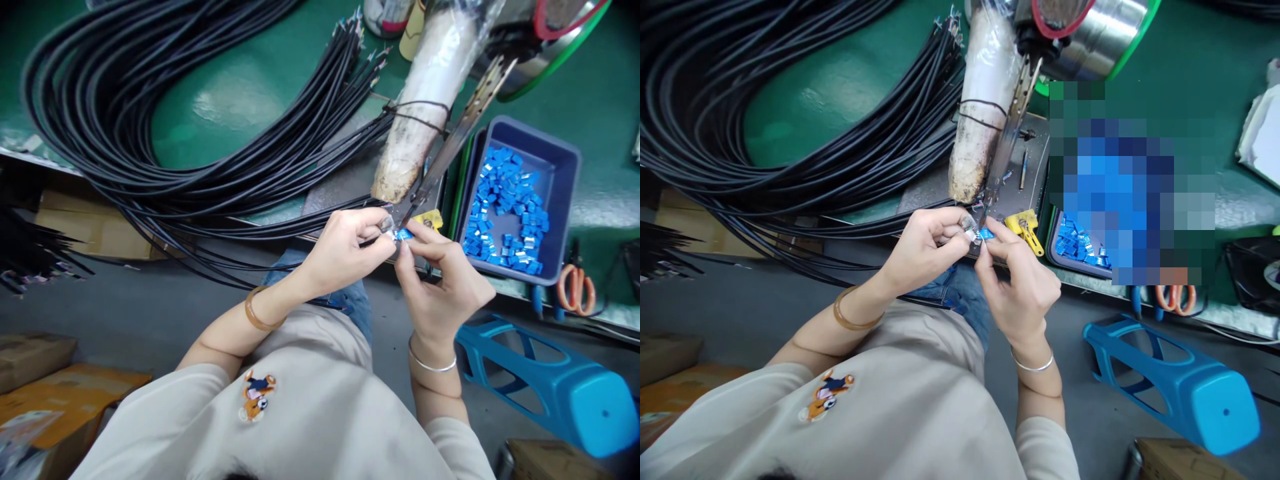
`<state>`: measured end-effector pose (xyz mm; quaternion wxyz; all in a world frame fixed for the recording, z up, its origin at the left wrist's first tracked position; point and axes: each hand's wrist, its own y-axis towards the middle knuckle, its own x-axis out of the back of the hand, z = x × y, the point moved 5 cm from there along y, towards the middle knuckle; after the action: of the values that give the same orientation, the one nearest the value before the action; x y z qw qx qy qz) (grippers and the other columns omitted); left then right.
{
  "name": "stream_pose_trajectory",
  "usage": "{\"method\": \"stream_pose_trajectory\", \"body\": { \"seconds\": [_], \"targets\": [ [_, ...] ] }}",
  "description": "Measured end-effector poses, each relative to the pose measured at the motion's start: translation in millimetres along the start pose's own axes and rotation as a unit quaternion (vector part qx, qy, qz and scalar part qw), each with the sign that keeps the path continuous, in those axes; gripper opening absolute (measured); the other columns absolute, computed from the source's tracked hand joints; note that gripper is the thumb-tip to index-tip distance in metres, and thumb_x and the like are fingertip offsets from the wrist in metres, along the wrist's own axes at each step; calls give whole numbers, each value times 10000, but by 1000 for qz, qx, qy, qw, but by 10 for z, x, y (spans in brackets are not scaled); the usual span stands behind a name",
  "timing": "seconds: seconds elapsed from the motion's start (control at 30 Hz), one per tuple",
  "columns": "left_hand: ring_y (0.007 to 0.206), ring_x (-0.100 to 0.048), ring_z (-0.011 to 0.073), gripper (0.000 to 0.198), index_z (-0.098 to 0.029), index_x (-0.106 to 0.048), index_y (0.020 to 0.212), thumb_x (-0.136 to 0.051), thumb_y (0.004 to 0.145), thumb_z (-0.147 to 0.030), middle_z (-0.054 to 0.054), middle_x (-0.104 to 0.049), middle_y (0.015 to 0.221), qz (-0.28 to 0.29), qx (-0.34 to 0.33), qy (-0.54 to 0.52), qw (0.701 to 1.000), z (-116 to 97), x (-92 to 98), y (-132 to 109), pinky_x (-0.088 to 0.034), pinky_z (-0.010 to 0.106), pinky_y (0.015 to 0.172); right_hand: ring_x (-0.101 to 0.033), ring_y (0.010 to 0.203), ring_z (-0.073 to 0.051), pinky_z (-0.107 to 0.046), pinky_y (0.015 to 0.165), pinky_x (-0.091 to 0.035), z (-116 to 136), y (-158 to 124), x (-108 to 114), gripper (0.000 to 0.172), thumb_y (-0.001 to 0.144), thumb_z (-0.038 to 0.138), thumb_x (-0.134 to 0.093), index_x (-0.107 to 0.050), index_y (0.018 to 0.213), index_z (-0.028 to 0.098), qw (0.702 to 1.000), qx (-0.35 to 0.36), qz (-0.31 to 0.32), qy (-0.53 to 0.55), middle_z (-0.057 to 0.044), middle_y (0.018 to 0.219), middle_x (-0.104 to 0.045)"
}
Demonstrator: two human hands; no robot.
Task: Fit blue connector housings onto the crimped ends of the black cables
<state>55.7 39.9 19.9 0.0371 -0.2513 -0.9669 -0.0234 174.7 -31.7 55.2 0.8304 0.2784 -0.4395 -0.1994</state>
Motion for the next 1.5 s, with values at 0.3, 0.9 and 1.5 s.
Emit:
{"method": "stream_pose_trajectory", "body": {
  "seconds": [0.3, 0.9, 1.5],
  "targets": [
    [573, -252, 70, 157, -181, -422, 712, -502, 846, -174, -45, -326, 643, 23, 20, -44, 999, 53, -26, 7, -195, 243, 520, -775, 949, -186, -263, 746, -648, -61, 1, -14, 149, 827, 113, -716, -673, 920, 222, 999, -18, 12, 31, -8, 1045, -791],
    [580, -249, 77, 107, -168, -475, 696, -489, 799, -144, -54, -273, 602, 2, 1, 36, 999, -19, 16, 10, -209, 245, 549, -778, 870, -160, -232, 750, -622, 60, 20, -2, 180, 820, 81, -705, -620, 879, 228, 999, 41, 6, -34, 9, 1025, -795],
    [578, -309, 73, 104, -156, -522, 756, -484, 852, -160, -46, -359, 621, 3, -6, 17, 1000, 25, -19, 8, -212, 245, 551, -774, 898, -163, -216, 709, -604, -1, 25, -4, 173, 811, 80, -724, -659, 902, 212, 1000, 11, 12, -12, -5, 1037, -791]
  ]
}}
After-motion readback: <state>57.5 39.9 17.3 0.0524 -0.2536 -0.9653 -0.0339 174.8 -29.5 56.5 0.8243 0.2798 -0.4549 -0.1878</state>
